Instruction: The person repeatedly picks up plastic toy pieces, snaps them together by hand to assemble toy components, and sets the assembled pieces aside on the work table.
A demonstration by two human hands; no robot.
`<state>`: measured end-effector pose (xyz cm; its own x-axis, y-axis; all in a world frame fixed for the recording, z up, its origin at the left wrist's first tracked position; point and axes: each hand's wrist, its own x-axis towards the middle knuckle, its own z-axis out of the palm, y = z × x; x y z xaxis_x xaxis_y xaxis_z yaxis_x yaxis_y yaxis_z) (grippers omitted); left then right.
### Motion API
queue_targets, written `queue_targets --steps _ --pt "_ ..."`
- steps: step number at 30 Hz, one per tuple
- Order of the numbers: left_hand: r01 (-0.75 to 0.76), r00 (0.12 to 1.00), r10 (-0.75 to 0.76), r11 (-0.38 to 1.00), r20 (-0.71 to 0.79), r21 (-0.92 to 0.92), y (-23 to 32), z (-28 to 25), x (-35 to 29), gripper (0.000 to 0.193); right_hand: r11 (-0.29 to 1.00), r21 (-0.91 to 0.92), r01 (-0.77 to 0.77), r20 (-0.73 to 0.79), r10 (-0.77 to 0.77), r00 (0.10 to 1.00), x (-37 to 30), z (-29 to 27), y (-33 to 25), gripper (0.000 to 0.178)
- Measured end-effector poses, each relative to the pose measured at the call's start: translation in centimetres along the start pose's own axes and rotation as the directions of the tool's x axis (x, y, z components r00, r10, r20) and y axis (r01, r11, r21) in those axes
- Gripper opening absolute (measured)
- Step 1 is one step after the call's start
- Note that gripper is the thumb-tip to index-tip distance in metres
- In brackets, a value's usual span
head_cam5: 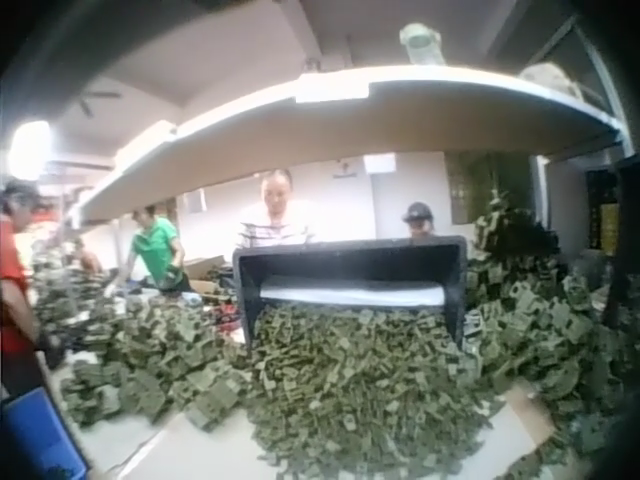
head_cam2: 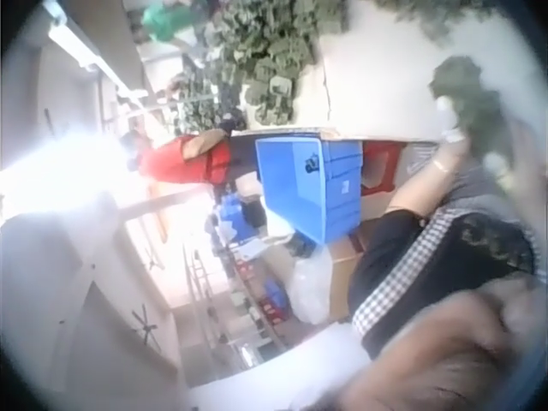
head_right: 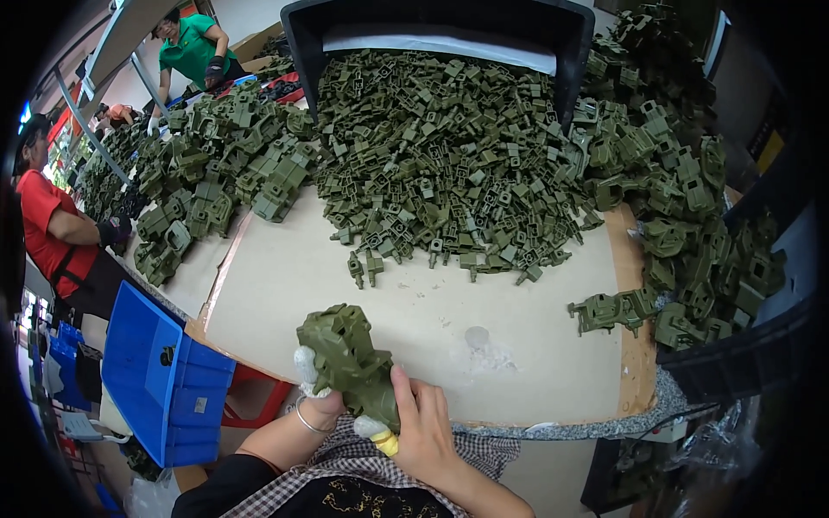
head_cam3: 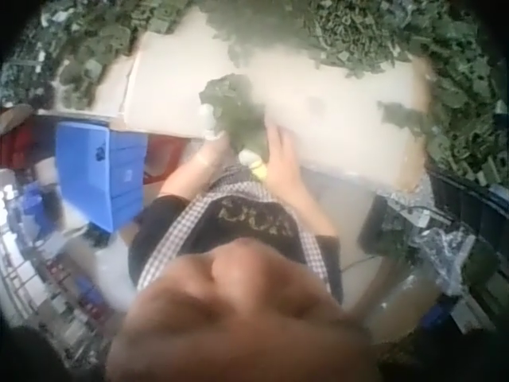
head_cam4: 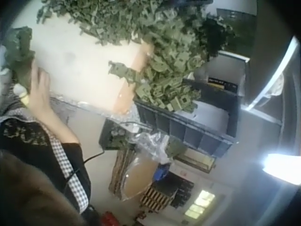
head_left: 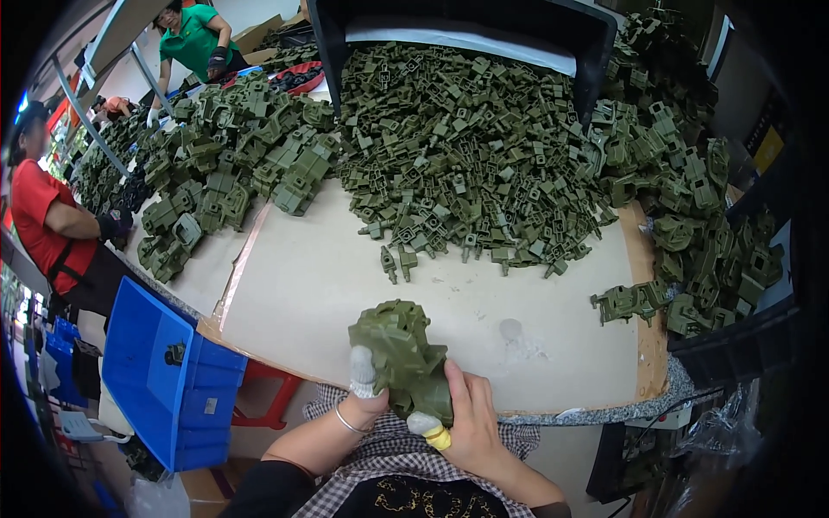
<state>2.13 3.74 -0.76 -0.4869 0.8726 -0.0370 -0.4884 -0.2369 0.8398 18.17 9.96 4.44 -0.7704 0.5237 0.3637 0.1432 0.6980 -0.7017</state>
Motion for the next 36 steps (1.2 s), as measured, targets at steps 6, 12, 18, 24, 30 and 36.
queue_targets --steps 6,12,18,24,30,36 --pt "-0.037 0.995 0.045 0.995 0.091 -0.090 2.1 2.7 0.5 0.063 0.961 0.213 -0.174 0.080 0.161 0.984 0.6 0.0 -0.2 0.074" --pt "0.017 0.997 -0.029 0.988 0.077 0.154 2.5 2.4 0.6 0.062 0.996 0.010 -0.087 -0.005 0.087 0.996 -0.3 0.7 0.1 0.079" --pt "0.105 0.990 -0.087 0.979 0.108 -0.175 2.2 2.8 0.5 0.051 0.970 0.190 -0.155 0.074 0.143 0.987 2.3 -2.6 0.1 0.090" --pt "-0.026 0.993 -0.006 0.966 0.122 0.259 1.5 3.1 0.2 0.043 0.912 0.407 -0.043 -0.054 0.071 0.996 5.4 -0.6 0.8 0.069" --pt "-0.155 0.981 0.089 0.889 0.172 0.430 1.3 2.6 0.0 0.036 0.954 0.294 -0.055 -0.133 0.098 0.986 5.1 -0.2 -0.7 0.062" --pt "-0.128 0.990 0.086 0.876 0.110 0.466 0.7 2.5 -0.9 0.034 0.953 0.282 -0.113 -0.057 0.135 0.989 4.6 0.2 -0.4 0.065"
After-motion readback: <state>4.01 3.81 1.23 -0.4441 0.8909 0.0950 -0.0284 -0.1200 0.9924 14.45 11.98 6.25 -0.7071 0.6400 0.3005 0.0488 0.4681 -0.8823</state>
